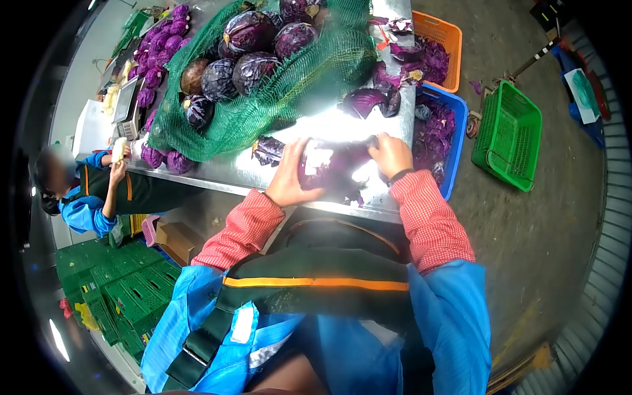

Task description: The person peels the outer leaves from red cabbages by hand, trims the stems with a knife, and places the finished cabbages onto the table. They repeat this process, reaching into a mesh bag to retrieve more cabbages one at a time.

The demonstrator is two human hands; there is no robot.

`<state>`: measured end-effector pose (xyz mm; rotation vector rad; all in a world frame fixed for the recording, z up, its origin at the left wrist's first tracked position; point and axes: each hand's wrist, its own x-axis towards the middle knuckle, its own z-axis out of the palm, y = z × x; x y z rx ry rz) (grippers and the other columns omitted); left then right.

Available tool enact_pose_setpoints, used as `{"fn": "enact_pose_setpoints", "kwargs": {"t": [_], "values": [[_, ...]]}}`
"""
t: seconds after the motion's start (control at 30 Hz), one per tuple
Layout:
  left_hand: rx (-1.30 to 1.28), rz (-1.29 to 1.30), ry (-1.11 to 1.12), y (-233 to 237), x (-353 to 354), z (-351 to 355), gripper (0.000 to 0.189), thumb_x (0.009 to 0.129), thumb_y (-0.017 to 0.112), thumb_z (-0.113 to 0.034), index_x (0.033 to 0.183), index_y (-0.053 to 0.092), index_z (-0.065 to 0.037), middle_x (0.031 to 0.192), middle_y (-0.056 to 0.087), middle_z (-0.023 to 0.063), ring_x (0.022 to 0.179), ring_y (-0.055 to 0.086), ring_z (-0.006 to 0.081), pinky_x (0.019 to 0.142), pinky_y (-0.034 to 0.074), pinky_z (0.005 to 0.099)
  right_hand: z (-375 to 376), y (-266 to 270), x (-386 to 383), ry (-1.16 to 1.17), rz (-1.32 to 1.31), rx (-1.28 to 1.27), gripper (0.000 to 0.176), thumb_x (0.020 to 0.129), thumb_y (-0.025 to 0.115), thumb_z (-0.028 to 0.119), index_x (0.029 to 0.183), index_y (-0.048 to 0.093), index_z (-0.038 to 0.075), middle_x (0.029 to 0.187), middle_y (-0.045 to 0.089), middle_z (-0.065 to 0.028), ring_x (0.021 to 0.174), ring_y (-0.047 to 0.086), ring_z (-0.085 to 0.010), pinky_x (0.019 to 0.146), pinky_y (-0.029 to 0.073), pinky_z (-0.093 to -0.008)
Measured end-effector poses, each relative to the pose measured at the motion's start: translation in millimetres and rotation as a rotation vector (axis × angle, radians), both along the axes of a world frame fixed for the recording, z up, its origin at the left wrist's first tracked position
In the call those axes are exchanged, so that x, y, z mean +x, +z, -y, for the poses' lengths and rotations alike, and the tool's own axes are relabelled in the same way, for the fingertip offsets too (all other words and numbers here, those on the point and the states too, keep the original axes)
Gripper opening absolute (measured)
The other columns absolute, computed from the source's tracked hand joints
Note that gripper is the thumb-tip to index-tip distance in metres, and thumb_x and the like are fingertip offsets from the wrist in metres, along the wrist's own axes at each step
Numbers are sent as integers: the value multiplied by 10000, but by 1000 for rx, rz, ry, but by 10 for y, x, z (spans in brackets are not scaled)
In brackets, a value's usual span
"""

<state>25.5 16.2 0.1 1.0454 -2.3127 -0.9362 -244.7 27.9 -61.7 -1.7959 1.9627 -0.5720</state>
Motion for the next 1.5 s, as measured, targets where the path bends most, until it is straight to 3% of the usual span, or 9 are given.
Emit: {"fn": "enact_pose_setpoints", "kwargs": {"t": [0.2, 0.3, 0.4, 0.5, 0.63, 0.9, 1.1, 1.33, 1.5], "values": [[57, 137, -326, 312, 12, 221, 1053, 624, 849, -220, 1481, 269, -23, 1447, 340, 231, 1353, 341, 392, 1111, 320, 451, 4, 455, 254, 77, 362, 176, 417, 956, 534, 405, 1067, 564, 5, 908, 652, -255, 890, 639, -426, 753, 492, -434], [-160, 5, -108, 238, 41, 289, 1010, 647, 849, -234, 1467, 301, -15, 1437, 363, 228, 1309, 402, 383, 1083, 359, 436, -23, 147, 250, 115, 413, 115, 430, 1011, 425, 419, 1050, 564, 14, 923, 633, -240, 874, 627, -399, 780, 474, -425], [22, 10, 166, 26, -22, 128, 923, 662, 858, -296, 1395, 389, 13, 1332, 450, 223, 1206, 495, 356, 1029, 415, 415, -202, 244, 378, -79, 480, 198, 434, 1005, 450, 407, 1080, 561, -6, 926, 635, -248, 888, 625, -421, 762, 473, -440], [-52, -13, 398, -25, -337, -36, 923, 623, 877, -336, 1341, 424, 25, 1230, 492, 220, 1145, 516, 342, 990, 436, 419, -336, 382, 506, -81, 395, 192, 483, 995, 459, 427, 1139, 529, -29, 956, 628, -316, 943, 592, -494, 769, 457, -522], [-43, 97, 420, 28, -458, 122, 851, 604, 883, -354, 1282, 496, -17, 1162, 476, 217, 1054, 539, 353, 920, 472, 423, -420, 535, 403, -14, 76, -43, 243, 976, 506, 249, 1012, 536, 10, 807, 636, -248, 746, 619, -452, 633, 486, -510], [-88, 127, 440, 90, -667, 111, 770, 595, 882, -352, 1247, 560, -101, 1068, 468, 210, 980, 552, 359, 878, 491, 421, -460, 323, 446, -59, -381, -204, 167, 932, 548, 202, 826, 521, 76, 663, 601, -121, 518, 636, -281, 449, 516, -356], [-265, 68, 367, 2, -665, 56, 770, 590, 876, -332, 1234, 551, -65, 1079, 470, 216, 986, 546, 358, 867, 489, 439, -7, 117, -157, -211, -175, 53, 246, 986, 459, 253, 992, 550, 23, 720, 656, -229, 658, 655, -403, 571, 514, -510], [-212, -64, 270, -93, -392, 107, 821, 562, 865, -270, 1262, 505, -37, 1169, 493, 203, 1111, 512, 359, 967, 448, 432, 168, 243, 371, -203, 191, -96, 347, 852, 630, 303, 1078, 562, 49, 752, 647, -239, 721, 643, -432, 623, 498, -491], [235, -451, 394, -123, -201, -32, 794, 587, 811, -174, 1288, 469, -24, 1199, 508, 146, 1123, 531, 278, 982, 442, 370, 192, -373, -37, -397, 139, -118, 340, 848, 649, 300, 1074, 576, 58, 789, 651, -258, 758, 637, -456, 634, 494, -534]]}}
